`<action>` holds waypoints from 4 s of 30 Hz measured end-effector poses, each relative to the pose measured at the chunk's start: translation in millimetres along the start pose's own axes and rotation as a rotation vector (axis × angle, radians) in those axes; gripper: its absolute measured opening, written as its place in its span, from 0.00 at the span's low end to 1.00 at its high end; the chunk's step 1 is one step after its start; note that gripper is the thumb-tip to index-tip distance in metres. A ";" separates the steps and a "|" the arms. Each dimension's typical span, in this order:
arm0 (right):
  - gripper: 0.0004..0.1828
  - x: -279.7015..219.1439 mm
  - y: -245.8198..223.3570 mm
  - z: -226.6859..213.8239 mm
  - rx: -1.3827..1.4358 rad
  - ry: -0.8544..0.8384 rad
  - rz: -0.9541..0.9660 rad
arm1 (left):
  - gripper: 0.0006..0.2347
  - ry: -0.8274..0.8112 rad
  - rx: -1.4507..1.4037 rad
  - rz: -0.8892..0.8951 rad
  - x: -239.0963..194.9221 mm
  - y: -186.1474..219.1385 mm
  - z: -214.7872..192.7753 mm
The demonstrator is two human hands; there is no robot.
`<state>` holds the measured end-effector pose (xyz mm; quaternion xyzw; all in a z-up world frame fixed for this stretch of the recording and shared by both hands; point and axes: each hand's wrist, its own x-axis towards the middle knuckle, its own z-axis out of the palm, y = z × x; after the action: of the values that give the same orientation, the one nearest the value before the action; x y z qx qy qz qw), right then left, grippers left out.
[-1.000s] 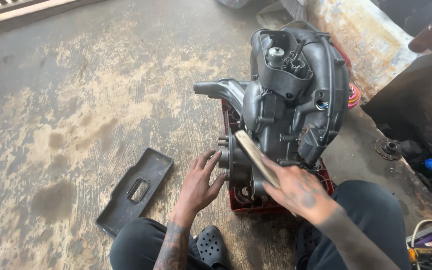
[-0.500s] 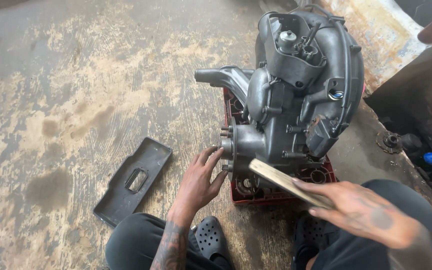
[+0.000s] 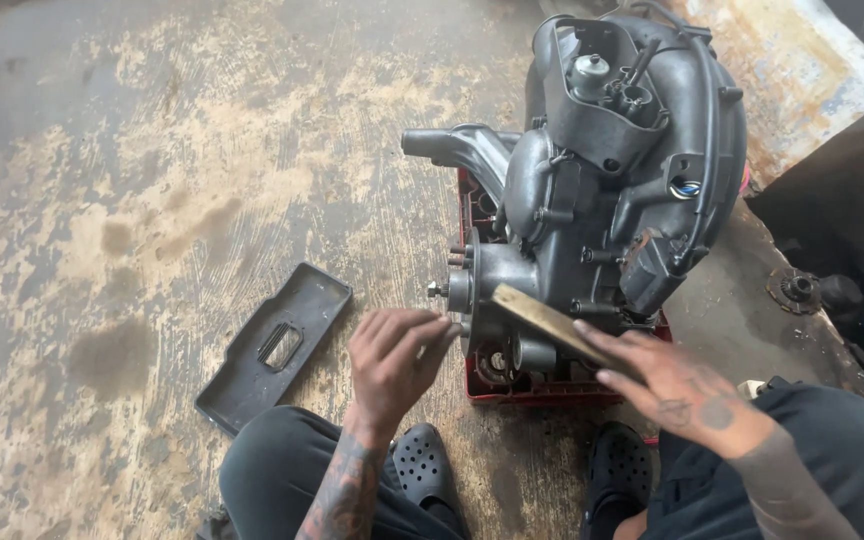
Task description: The person sits on the floor and uses a wooden block to tap a component on a motorcycle engine. They then use a screwdriver to adjust a part inside the engine casing.
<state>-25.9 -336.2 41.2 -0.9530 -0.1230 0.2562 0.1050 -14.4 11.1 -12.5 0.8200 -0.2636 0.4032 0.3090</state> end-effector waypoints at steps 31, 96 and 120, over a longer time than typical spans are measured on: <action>0.28 15.1 21.5 26.4 -0.049 0.272 -0.219 | 0.12 -0.250 -0.047 -0.014 -5.7 21.8 11.3; 0.29 -6.8 71.2 1.1 0.050 0.619 -0.160 | 0.16 -0.554 0.038 -0.288 5.3 27.4 6.2; 0.17 5.0 107.3 8.8 -0.196 0.601 -0.126 | 0.18 -0.638 -0.045 -0.355 8.9 26.9 5.2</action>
<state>-6.9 -435.3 3.2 -0.9821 -0.1694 -0.0567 0.0598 -25.4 -12.4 0.3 0.9305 -0.2092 0.0613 0.2944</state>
